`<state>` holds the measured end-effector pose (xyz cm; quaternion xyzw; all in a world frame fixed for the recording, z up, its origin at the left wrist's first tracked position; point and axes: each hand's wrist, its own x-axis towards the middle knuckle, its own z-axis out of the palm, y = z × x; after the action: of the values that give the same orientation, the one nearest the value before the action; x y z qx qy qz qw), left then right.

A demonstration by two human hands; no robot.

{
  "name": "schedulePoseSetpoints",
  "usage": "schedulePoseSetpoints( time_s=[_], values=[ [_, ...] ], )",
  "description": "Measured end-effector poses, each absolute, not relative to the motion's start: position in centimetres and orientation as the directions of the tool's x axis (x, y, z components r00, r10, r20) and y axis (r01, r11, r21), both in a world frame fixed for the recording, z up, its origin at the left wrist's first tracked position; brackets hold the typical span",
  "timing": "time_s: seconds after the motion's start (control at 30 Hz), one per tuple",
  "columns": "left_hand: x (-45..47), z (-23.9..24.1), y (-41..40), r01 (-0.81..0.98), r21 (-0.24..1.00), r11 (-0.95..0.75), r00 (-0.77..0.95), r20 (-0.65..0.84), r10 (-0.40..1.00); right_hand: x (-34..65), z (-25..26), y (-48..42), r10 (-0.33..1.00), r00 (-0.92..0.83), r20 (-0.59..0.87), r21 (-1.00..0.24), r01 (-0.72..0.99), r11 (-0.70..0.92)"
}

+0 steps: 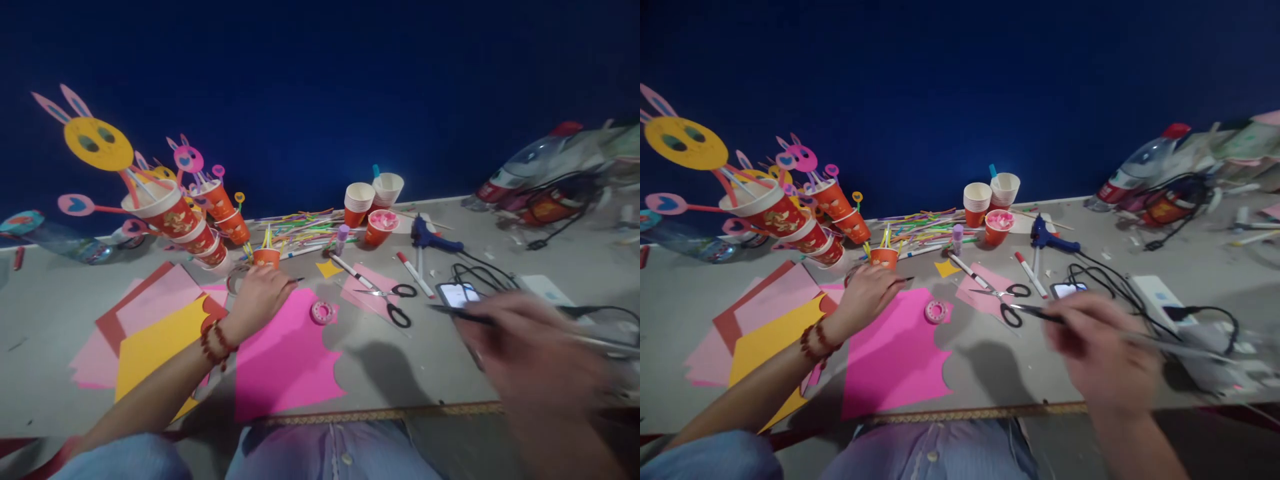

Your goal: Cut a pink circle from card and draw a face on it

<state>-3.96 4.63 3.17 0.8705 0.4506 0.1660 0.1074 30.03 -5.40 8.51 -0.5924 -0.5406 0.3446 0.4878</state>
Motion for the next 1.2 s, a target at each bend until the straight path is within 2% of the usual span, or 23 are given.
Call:
schedulePoseSetpoints(
  time_s=[0.07,0.17,0.37,0.47,0.57,0.87,1.2],
  values=[
    [-2.4,2.7,7.4,0.781,0.119,-0.613,0.575,0.248,0.780,28.2,6.1,-3.8,0.986,0.149,0.068,-0.974,0.225,0.033],
    [-0.1,1.9,9.7,0.776,0.085,-0.625,0.584,0.278,0.763,25.8,2.6,-1.6,0.995,0.036,-0.097,-0.994,0.052,-0.099],
    [-0.2,0.0,7.0,0.725,0.145,-0.673,0.608,0.324,0.725,26.5,-1.7,-1.3,0.987,0.017,-0.158,-0.987,0.030,-0.159],
    [-0.7,-1.3,4.3,0.653,0.308,-0.693,0.619,0.312,0.721,26.5,-3.0,-1.2,0.987,0.013,-0.162,-0.986,0.044,-0.162],
    [-0.4,-2.4,2.6,0.646,0.387,-0.658,0.615,0.247,0.749,25.5,-3.7,-0.2,0.991,-0.003,-0.135,-0.989,0.055,-0.135],
    [0.4,-3.6,2.3,0.637,0.434,-0.637,0.612,0.217,0.760,23.0,-4.4,1.9,0.996,-0.083,-0.030,-0.982,0.186,-0.014],
    [0.3,-4.3,2.2,0.623,0.455,-0.636,0.602,0.240,0.761,22.1,-4.4,2.4,0.989,-0.148,0.012,-0.963,0.264,0.051]
  ],
)
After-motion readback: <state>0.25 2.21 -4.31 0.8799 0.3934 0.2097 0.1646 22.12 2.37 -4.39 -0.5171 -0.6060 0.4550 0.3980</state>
